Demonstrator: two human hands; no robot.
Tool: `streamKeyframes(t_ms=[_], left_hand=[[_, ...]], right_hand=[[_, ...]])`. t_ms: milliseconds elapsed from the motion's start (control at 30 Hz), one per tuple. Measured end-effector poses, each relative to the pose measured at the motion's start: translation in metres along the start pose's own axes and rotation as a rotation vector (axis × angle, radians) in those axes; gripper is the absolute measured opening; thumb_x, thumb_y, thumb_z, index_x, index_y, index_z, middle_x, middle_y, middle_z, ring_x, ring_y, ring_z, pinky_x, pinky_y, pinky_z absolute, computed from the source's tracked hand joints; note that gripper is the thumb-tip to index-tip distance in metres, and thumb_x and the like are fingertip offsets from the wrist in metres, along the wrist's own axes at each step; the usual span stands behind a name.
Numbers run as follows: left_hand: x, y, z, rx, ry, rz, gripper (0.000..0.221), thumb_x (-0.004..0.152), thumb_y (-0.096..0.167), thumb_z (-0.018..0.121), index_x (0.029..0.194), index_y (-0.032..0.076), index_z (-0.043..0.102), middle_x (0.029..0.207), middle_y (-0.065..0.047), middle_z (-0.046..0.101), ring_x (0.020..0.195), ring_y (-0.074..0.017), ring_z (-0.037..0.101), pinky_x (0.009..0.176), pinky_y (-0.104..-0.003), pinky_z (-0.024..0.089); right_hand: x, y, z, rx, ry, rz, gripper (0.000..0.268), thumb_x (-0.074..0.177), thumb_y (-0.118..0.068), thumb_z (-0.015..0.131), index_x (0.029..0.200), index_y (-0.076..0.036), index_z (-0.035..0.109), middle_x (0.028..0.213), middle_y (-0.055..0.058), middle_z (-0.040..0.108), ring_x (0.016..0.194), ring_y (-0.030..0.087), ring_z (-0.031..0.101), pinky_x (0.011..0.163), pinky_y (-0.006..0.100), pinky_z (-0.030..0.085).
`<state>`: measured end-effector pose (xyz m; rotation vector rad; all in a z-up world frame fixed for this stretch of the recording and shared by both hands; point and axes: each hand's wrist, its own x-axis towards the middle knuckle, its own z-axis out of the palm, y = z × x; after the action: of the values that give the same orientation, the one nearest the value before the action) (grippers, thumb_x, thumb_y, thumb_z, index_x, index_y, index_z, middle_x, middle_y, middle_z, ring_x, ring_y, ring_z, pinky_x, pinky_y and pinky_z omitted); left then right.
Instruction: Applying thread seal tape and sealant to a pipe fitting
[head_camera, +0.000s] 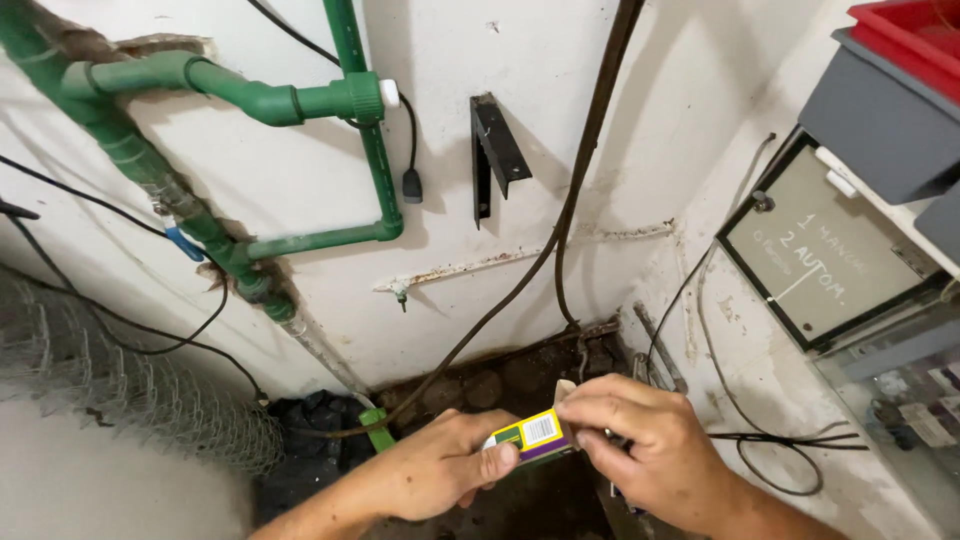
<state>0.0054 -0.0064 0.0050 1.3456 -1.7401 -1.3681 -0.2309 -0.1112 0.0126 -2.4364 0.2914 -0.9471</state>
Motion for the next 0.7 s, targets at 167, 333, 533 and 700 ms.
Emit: streamKeyframes(t_ms=[167,333,533,700], left_hand=[[0.027,0.061,-0.028,0.543,-0.131,-0.366,0.047,0.104,0.049,0.043,0.134,0.014,0.050,0.086,-0.013,0.070,0.074,-0.0314,0.067,0.065,-0.050,0.051],[0.088,0.067,-0.021,1.160,-0.457,-0.682,0.043,0.103,0.025,0.049,0.143,0.011,0.057,0.140,-0.013,0.060,0.126,-0.0303,0.060,0.096,-0.047,0.055],[0.097,0.069,-0.016,1.212,-0.542,-0.659,0.042,0.104,0.023,0.049,0.143,0.011,0.058,0.143,-0.012,0.059,0.132,-0.0293,0.055,0.100,-0.049,0.052],[0.109,0.074,-0.012,1.238,-0.594,-0.573,0.041,0.105,0.030,0.044,0.135,0.010,0.063,0.139,-0.012,0.061,0.130,-0.0292,0.056,0.099,-0.048,0.051]], right_hand=[[-0.033,0.060,0.078,0.337,0.227,0.420,0.034,0.075,0.008,0.078,0.107,-0.002,0.075,0.106,0.015,0.081,0.094,0.020,0.082,0.090,0.026,0.069],[-0.047,0.110,0.167,1.418,0.684,0.926,0.038,0.079,0.015,0.065,0.113,-0.001,0.067,0.103,0.018,0.073,0.089,0.030,0.070,0.078,0.041,0.060],[-0.052,0.111,0.177,1.559,0.631,1.107,0.034,0.076,0.013,0.056,0.108,0.005,0.064,0.093,0.024,0.068,0.087,0.034,0.067,0.084,0.051,0.060],[-0.064,0.093,0.145,1.590,0.596,1.168,0.024,0.086,0.007,0.056,0.107,-0.002,0.065,0.091,0.017,0.065,0.080,0.026,0.061,0.065,0.034,0.050]])
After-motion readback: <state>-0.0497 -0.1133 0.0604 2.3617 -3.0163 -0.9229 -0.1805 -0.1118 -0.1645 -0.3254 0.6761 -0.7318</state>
